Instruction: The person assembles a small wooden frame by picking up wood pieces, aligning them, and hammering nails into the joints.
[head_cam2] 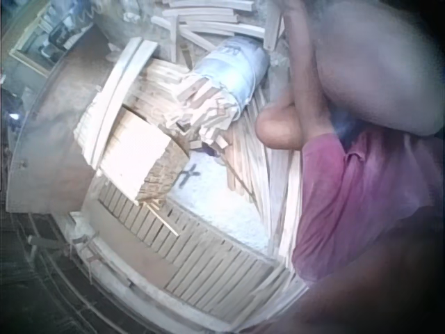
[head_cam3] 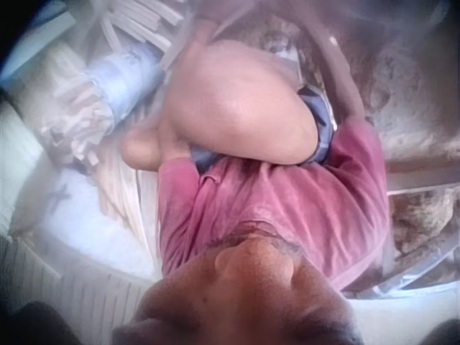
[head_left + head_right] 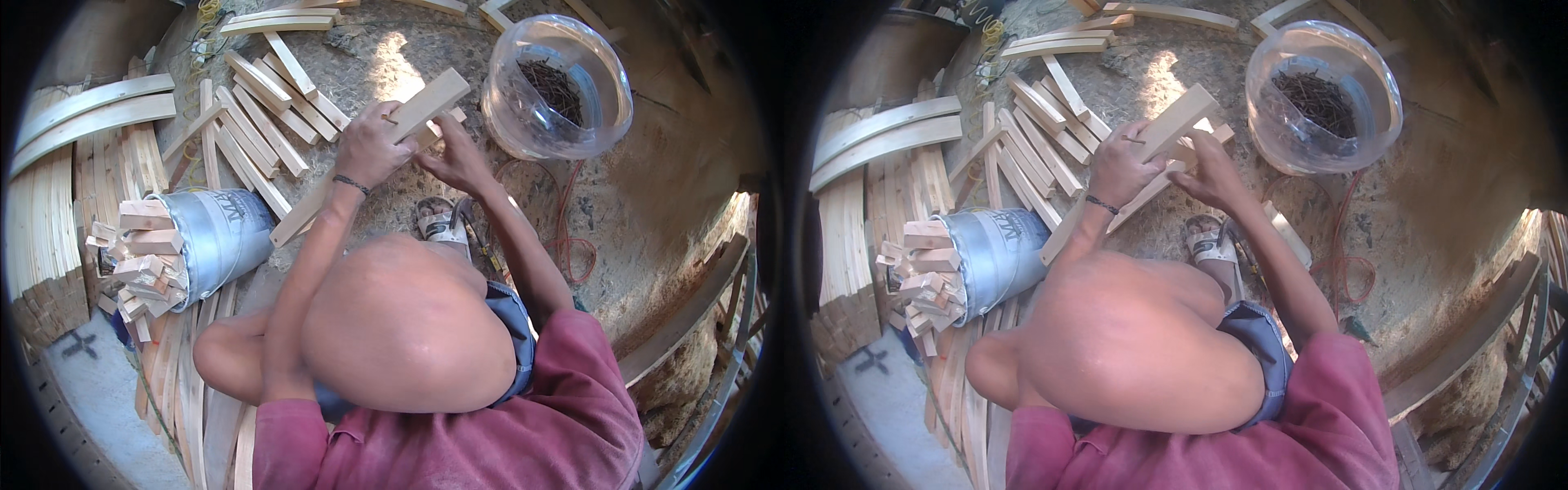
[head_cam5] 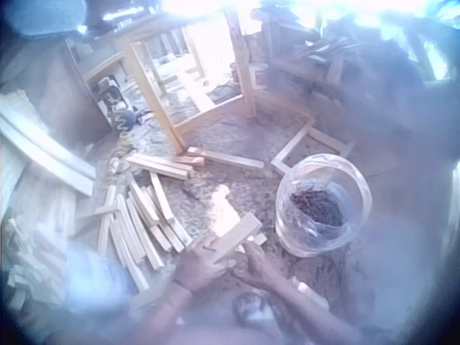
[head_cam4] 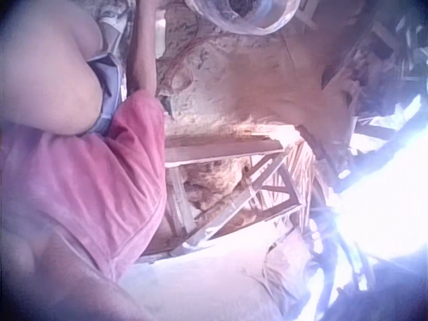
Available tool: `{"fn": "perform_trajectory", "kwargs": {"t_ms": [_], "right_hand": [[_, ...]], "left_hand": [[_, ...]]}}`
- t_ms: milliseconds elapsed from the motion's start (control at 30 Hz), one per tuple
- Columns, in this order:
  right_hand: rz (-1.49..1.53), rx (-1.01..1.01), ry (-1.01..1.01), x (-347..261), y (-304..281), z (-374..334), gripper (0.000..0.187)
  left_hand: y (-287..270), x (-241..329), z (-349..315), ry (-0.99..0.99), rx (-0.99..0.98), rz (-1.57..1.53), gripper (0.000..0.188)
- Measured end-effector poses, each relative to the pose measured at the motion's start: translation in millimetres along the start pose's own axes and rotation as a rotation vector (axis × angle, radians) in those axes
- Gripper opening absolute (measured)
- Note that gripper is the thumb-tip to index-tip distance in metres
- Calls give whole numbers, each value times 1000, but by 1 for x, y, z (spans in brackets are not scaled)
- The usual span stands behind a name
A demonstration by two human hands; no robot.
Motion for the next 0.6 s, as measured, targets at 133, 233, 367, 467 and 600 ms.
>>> {"fn": "perform_trajectory", "kwargs": {"t_ms": [133, 233, 367, 467, 600], "right_hand": [[213, 23, 37, 10, 31, 18, 53], [323, 97, 106, 19, 41, 22, 47], [410, 171, 74, 22, 42, 18, 42], [358, 207, 34, 27, 38, 14, 42], [435, 138, 164, 28, 31, 11, 41]], "left_hand": [[3, -5, 4, 109, 39, 29, 55], [7, -6, 7, 65, 36, -19, 56], [4, 3, 0, 61, 5, 36, 53], [8, 10, -3, 72, 9, 56, 53], [11, 7, -1, 196, -3, 49, 55]]}}
Point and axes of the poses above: each hand's wrist, its own z-axis towards the middle knuckle, its own y-axis out of the palm, x = y × z, the point moved 2 cm from there along z, towards the middle knuckle, and after that the axes turned 5 degrees about z, right-handed, at the moved point
